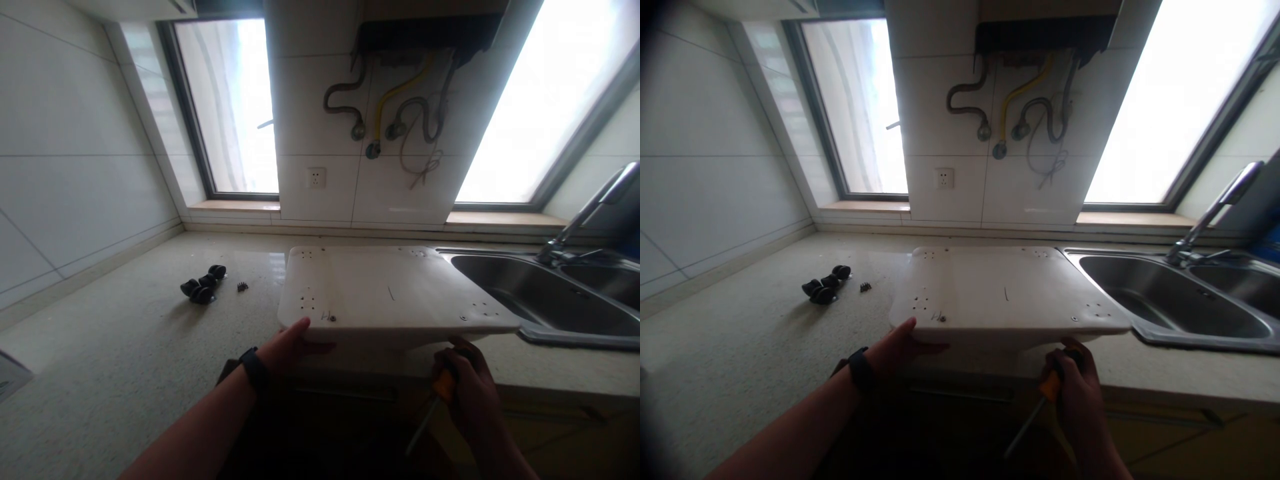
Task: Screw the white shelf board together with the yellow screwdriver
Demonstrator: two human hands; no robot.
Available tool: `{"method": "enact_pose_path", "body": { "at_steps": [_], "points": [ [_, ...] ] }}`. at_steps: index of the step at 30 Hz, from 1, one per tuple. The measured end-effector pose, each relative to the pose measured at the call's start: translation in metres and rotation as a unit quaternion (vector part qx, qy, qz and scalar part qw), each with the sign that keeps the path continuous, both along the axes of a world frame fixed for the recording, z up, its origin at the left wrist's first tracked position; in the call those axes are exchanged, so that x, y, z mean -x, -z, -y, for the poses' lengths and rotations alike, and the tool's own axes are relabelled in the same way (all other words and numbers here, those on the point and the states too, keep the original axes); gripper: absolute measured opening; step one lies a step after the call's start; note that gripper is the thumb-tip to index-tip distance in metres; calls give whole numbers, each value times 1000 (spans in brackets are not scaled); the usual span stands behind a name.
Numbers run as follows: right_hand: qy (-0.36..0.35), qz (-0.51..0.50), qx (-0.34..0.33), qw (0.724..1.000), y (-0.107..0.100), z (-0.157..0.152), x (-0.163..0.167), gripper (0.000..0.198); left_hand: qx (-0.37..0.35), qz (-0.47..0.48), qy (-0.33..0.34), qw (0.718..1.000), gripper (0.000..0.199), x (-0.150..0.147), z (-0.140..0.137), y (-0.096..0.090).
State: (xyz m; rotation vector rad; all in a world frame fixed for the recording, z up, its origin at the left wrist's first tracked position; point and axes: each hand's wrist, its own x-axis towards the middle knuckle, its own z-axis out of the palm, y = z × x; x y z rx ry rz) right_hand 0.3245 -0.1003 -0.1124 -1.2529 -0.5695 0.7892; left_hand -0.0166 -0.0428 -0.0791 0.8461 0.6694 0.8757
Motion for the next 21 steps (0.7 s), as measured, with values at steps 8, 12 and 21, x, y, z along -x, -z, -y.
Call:
{"method": "enact_pose_path", "body": {
  "at_steps": [8,12,21],
  "points": [
    [9,12,5,1000,-4,2,1,53,16,0,-55,998,57,-11,2,-1],
    [3,-3,-1,1000,-5,2,3,51,17,-29,-53,998,52,-10,4,-2],
    [-66,54,-127,988,-59,18,29,34,28,-17,-77,996,50,-12,8,-9]
  ]
}}
